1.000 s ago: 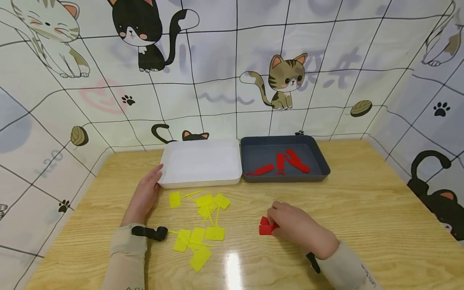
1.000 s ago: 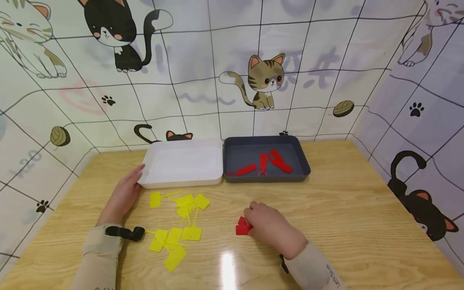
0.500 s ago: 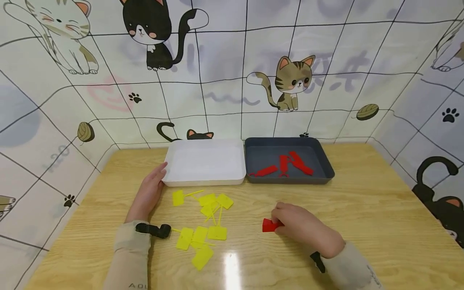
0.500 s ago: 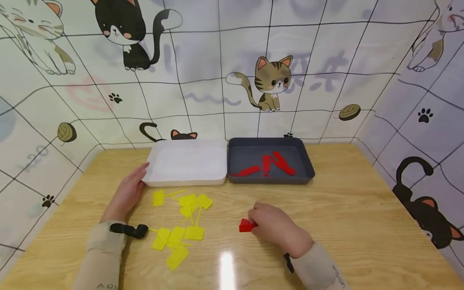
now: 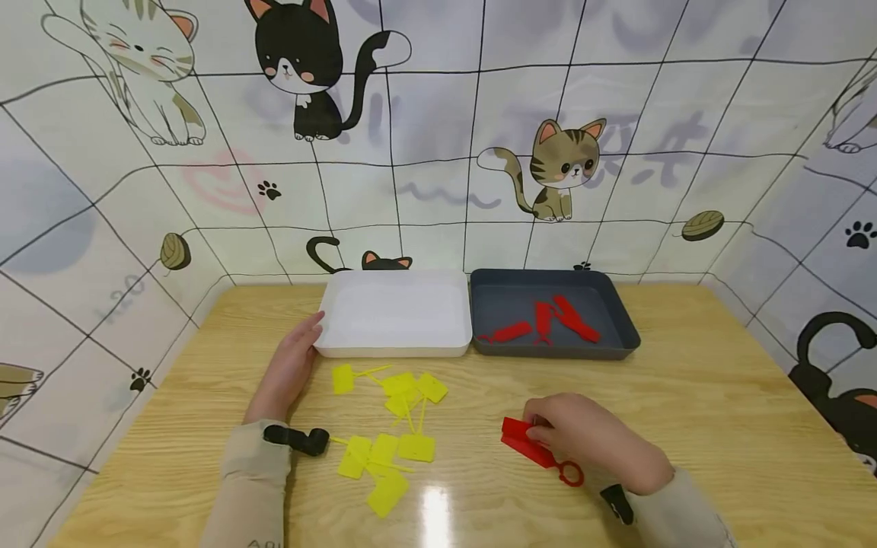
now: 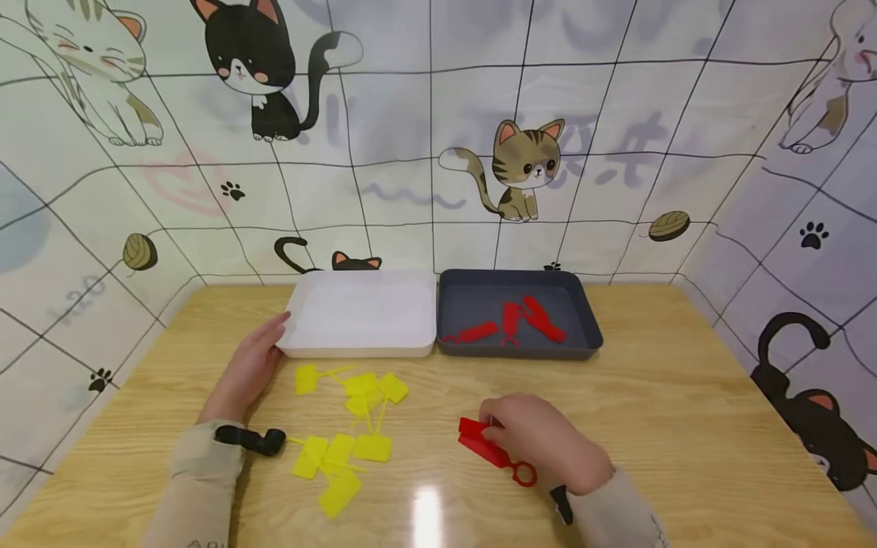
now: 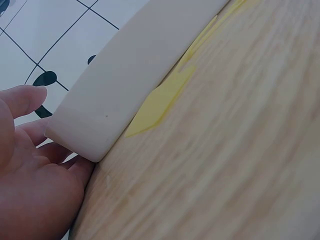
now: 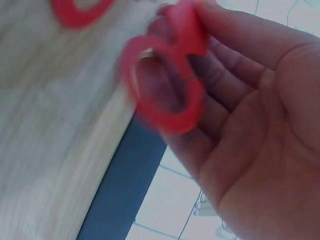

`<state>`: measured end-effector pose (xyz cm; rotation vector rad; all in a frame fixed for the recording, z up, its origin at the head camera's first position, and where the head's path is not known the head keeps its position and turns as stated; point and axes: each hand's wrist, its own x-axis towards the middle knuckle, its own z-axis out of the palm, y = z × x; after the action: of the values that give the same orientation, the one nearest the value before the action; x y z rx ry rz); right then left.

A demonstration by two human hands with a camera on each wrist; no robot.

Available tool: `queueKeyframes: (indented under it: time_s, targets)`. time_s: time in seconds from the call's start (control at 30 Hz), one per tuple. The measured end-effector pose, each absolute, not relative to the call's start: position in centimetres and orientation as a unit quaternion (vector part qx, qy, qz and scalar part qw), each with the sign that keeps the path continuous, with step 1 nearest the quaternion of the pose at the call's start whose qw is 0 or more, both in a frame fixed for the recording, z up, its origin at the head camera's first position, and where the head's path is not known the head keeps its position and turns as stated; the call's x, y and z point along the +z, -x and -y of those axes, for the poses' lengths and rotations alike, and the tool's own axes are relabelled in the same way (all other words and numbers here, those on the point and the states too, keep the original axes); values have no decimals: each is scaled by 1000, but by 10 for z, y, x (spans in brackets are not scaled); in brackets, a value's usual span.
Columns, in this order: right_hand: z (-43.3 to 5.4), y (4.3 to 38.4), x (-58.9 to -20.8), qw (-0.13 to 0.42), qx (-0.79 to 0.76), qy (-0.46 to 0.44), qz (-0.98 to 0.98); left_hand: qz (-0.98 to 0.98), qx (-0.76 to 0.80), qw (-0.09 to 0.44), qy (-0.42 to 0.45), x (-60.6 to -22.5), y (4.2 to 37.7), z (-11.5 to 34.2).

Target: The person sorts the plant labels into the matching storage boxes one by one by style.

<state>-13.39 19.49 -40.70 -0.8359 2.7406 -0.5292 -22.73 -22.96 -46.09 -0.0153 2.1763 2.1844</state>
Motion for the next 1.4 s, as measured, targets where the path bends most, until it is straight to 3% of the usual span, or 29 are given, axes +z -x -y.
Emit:
queueKeyframes:
  time_s: [0.33,0.63,1.03,1.27,1.4]
  targets:
    - [-208,139,-400,69,-229,253,-938,-824,566,-3,1,-467,228,230]
    - [-208,142,-396,53,-278,226,-932,-779,626,14,9,-464,228,233]
    - [-218,146,-406,89,-393,213,-890,-711,702,29,6,-461,227,230]
    - [-225,150,-411,42,-375,187,-907,-707,706,33,0,-459,226,228]
    - [-225,153,-411,42,-377,171,-909,-702,711,36,1,-451,219,225]
